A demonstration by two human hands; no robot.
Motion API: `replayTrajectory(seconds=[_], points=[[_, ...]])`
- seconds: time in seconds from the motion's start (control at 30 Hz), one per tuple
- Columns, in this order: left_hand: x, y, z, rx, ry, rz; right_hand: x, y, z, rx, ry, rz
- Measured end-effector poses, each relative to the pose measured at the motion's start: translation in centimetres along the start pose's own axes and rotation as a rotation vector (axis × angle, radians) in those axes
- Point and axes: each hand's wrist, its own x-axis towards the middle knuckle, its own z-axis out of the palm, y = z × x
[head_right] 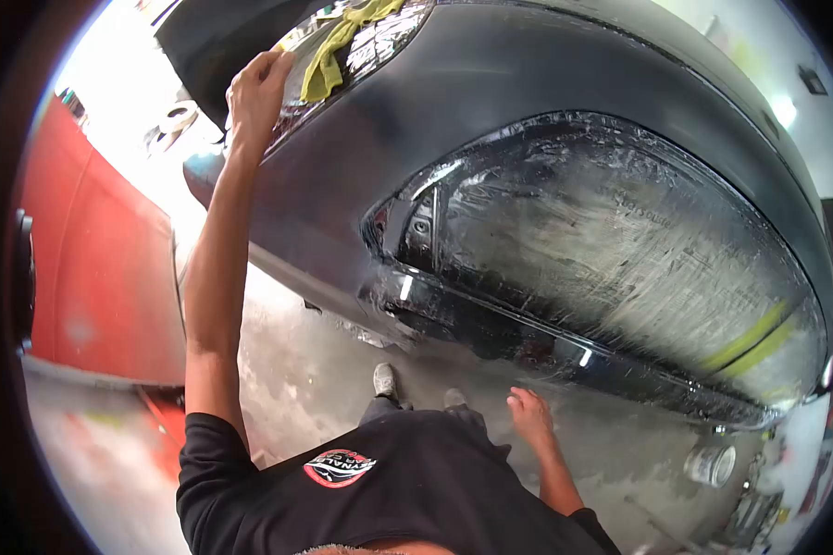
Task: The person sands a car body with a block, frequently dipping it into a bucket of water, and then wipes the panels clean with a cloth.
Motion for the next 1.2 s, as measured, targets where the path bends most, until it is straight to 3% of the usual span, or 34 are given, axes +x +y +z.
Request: replayTrajectory(seconds=[0.2, 0.23, 0.27, 0.3, 0.33, 0.4, 0.43, 0.47, 0.5, 0.53, 0.57, 0.6, 0.67, 0.73, 0.8, 0.9, 0.97, 1.0, 1.03, 1.07, 1.1, 1.13, 1.2], points=[[10.2, -4.1, 7.2, 0.106, -0.258, 0.050, -2.8, -6.6, 5.4, 0.010, 0.092, 0.106], [11.5, -5.2, 8.9, 0.100, -0.334, 0.056, -3.3, -7.5, 6.3, 0.001, 0.096, 0.092], [13.1, -6.1, 9.3, 0.101, -0.533, 0.037, -3.8, -8.2, 7.2, -0.004, 0.123, 0.108], [15.6, -9.7, 12.6, 0.258, -0.468, 0.181, -4.9, -8.6, 8.0, -0.007, 0.175, 0.149], [14.1, -7.3, 10.2, 0.259, -0.464, 0.262, -5.9, -8.4, 9.2, -0.020, 0.215, 0.142], [18.5, -11.0, 12.8, 0.302, -0.545, 0.291, -7.5, -9.7, 10.3, -0.031, 0.259, 0.220], [22.2, -15.0, 15.5, 0.467, -0.438, 0.423, -8.0, -10.6, 10.4, -0.026, 0.243, 0.286], [22.4, -14.9, 16.0, 0.260, -0.483, 0.280, -8.4, -10.7, 11.0, 0.005, 0.269, 0.323], [24.2, -17.5, 17.8, -0.311, -0.606, -0.023, -8.7, -10.6, 11.5, 0.032, 0.279, 0.342], [21.5, -13.5, 14.9, -0.723, -0.568, -0.218, -8.9, -10.6, 12.2, 0.056, 0.278, 0.346], [21.9, -12.3, 13.0, -0.821, -0.563, -0.121, -9.0, -10.1, 12.8, 0.061, 0.302, 0.344], [22.9, -10.7, 10.0, -0.373, -0.362, 0.384, -9.9, -9.8, 12.8, 0.059, 0.320, 0.331], [26.7, -11.6, 6.5, 0.172, 0.011, 0.940, -11.0, -10.0, 12.8, 0.054, 0.365, 0.327], [26.4, -7.7, 3.8, 0.445, 0.240, 0.918, -12.4, -9.7, 12.8, 0.065, 0.398, 0.360], [18.2, -1.2, -1.2, 0.571, 0.353, 0.827, -14.1, -9.4, 12.7, 0.063, 0.401, 0.400], [9.7, 3.1, -4.2, 0.247, 0.392, 0.932, -17.4, -8.5, 11.3, 0.049, 0.380, 0.462], [1.0, 4.4, -3.1, -0.116, 0.261, 0.988, -19.8, -7.8, 10.0, 0.041, 0.368, 0.473], [-5.4, 5.0, -2.5, -0.258, 0.073, 0.856, -20.6, -5.7, 11.2, 0.103, 0.525, 0.324], [-12.2, 5.5, -1.8, -0.621, -0.316, 0.538, -21.4, -5.7, 10.3, 0.238, 0.571, 0.339], [-19.2, 6.9, -3.3, -1.204, -0.571, 0.144, -21.8, -6.6, 7.8, 0.468, 0.482, 0.473], [-25.4, 9.3, -4.3, -1.634, -0.693, -0.111, -21.9, -5.7, 7.3, 0.573, 0.452, 0.492], [-30.7, 12.0, -4.9, -1.664, -0.792, -0.251, -21.8, -6.3, 5.3, 0.741, 0.463, 0.403], [-34.8, 17.2, -4.5, -1.128, -0.853, -0.494, -20.7, -7.0, 2.2, 0.981, 0.478, 0.263]])
